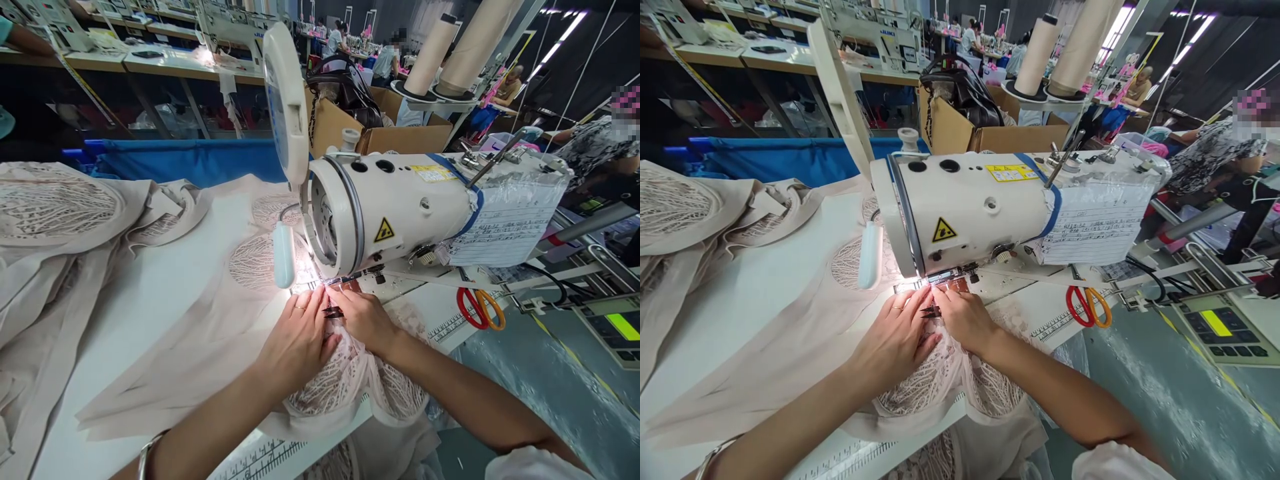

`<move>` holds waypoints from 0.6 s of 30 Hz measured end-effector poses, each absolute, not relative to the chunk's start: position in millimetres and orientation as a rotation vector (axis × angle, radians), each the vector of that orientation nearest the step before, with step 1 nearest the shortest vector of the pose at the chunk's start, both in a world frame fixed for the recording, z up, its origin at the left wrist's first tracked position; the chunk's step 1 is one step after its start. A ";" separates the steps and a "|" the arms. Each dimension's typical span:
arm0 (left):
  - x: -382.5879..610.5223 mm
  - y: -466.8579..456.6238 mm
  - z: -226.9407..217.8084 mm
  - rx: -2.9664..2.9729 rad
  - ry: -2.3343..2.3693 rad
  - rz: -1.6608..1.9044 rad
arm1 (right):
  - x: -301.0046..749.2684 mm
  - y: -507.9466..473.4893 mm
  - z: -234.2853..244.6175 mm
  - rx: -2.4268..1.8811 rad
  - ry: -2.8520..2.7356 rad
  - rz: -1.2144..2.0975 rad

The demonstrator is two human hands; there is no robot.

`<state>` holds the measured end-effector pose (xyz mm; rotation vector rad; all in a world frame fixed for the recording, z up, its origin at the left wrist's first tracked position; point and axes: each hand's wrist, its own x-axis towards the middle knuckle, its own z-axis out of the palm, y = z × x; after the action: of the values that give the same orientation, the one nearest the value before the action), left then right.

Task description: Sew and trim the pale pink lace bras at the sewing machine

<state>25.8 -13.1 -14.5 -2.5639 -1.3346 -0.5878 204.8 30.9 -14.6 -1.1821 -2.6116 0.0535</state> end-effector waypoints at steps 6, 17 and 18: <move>26.7 -15.5 -15.5 -2.512 -1.347 -0.524 | 201.9 30.5 -10.8 -1.244 -2.627 0.098; 25.0 -15.0 -13.4 -2.467 -1.349 -0.443 | 200.4 35.7 -4.7 -1.371 -2.606 0.140; 25.7 -16.4 -12.0 -2.467 -1.301 -0.407 | 201.7 36.6 -2.7 -1.401 -2.586 0.169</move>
<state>25.7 -16.4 -12.0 -2.4673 -1.3013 -0.4069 201.7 36.6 -2.7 -1.4011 -2.5864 0.1693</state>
